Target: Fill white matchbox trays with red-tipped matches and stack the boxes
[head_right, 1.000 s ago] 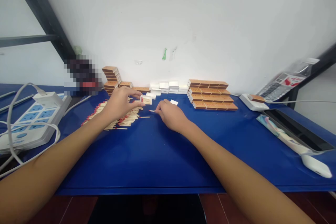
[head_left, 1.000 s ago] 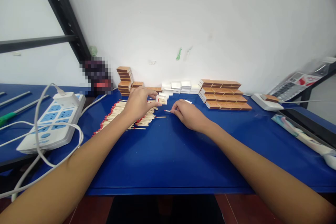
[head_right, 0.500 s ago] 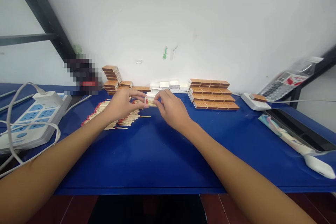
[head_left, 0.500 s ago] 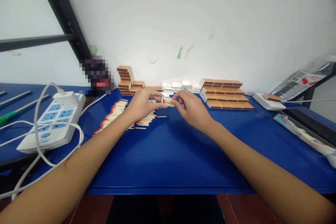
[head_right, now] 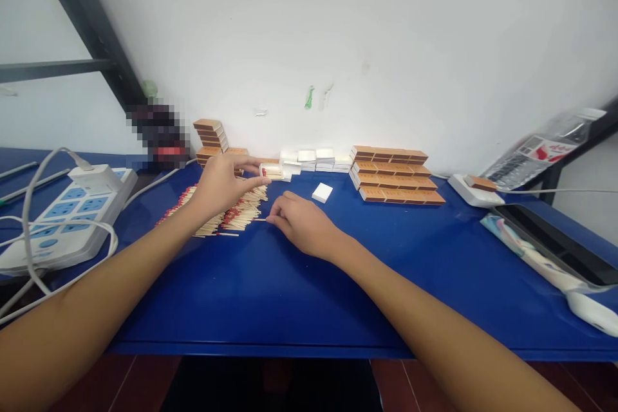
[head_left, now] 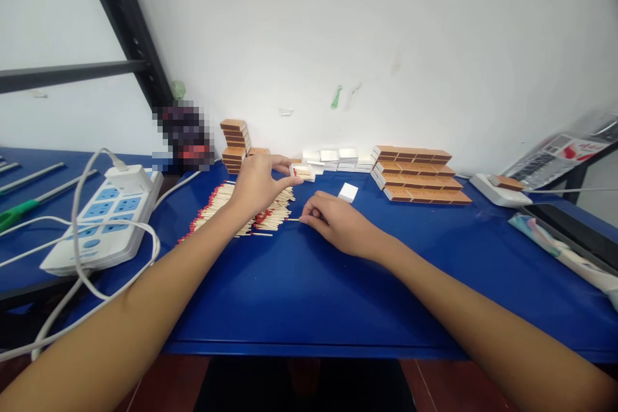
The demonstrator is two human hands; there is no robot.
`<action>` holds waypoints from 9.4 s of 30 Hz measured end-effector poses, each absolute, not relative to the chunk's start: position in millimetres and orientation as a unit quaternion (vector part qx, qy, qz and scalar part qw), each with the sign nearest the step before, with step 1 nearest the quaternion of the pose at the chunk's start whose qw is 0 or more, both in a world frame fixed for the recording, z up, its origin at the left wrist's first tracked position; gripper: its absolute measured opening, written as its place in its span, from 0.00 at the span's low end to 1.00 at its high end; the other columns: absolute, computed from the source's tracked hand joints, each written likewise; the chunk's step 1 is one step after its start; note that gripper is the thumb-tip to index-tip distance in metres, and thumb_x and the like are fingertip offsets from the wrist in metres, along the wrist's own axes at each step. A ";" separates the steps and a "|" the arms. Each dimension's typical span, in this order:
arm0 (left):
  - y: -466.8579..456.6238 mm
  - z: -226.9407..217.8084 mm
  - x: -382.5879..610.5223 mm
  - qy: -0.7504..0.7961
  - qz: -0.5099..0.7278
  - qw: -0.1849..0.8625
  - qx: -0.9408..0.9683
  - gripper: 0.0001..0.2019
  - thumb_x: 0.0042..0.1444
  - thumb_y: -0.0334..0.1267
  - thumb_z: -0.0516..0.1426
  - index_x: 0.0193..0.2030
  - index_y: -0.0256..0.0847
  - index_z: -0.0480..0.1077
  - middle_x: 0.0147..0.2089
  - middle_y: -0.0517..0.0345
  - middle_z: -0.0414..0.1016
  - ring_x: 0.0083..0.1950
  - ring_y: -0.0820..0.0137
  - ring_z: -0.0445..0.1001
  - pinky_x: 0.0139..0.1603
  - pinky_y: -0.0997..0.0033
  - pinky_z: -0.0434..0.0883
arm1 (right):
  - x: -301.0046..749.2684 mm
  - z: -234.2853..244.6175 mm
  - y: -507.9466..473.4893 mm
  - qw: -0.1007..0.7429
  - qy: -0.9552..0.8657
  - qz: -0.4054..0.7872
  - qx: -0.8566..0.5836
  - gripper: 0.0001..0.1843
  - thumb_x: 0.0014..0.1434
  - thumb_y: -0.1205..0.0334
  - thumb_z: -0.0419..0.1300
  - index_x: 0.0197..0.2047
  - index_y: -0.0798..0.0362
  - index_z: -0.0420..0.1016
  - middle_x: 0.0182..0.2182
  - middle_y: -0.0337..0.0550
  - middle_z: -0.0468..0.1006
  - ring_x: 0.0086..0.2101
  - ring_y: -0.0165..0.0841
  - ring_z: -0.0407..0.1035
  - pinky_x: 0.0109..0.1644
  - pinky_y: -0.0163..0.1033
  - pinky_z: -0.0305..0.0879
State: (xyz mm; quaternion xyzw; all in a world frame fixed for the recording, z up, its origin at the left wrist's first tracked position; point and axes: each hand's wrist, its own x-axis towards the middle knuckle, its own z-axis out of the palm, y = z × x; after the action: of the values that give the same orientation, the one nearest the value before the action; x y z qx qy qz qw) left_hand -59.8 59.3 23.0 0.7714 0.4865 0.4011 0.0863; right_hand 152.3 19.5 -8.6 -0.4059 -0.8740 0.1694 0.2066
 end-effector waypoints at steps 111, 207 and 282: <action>53.4 20.6 -54.2 0.414 0.313 0.297 0.802 0.13 0.52 0.40 0.72 0.44 0.43 0.81 0.40 0.55 0.87 0.47 0.60 0.86 0.46 0.65 0.77 | 187.7 7.4 52.6 0.266 -0.866 0.057 -0.419 0.05 0.71 0.62 0.58 0.42 0.52 0.71 0.40 0.45 0.73 0.36 0.36 0.67 0.42 0.40 0.60; 62.7 13.3 -61.0 0.448 0.327 0.215 0.804 0.16 0.49 0.40 0.74 0.46 0.44 0.81 0.38 0.55 0.87 0.42 0.58 0.85 0.45 0.62 0.76 | 188.6 9.2 54.1 0.265 -0.853 0.112 -0.435 0.08 0.69 0.58 0.61 0.39 0.53 0.74 0.35 0.43 0.73 0.33 0.34 0.64 0.38 0.39 0.58; 61.7 18.4 -59.1 0.451 0.460 0.257 0.720 0.17 0.52 0.47 0.73 0.44 0.40 0.81 0.42 0.52 0.87 0.47 0.57 0.85 0.51 0.59 0.79 | 117.7 -21.9 9.0 0.238 -0.895 0.168 -0.337 0.04 0.69 0.62 0.65 0.44 0.52 0.77 0.42 0.42 0.72 0.36 0.32 0.69 0.43 0.39 0.66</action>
State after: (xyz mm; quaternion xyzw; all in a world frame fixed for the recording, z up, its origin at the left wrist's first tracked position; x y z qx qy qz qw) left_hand -59.1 61.7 18.4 0.7201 0.4515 0.4600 0.2568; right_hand 117.7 9.0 -21.9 -0.3372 -0.8952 0.1680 0.2382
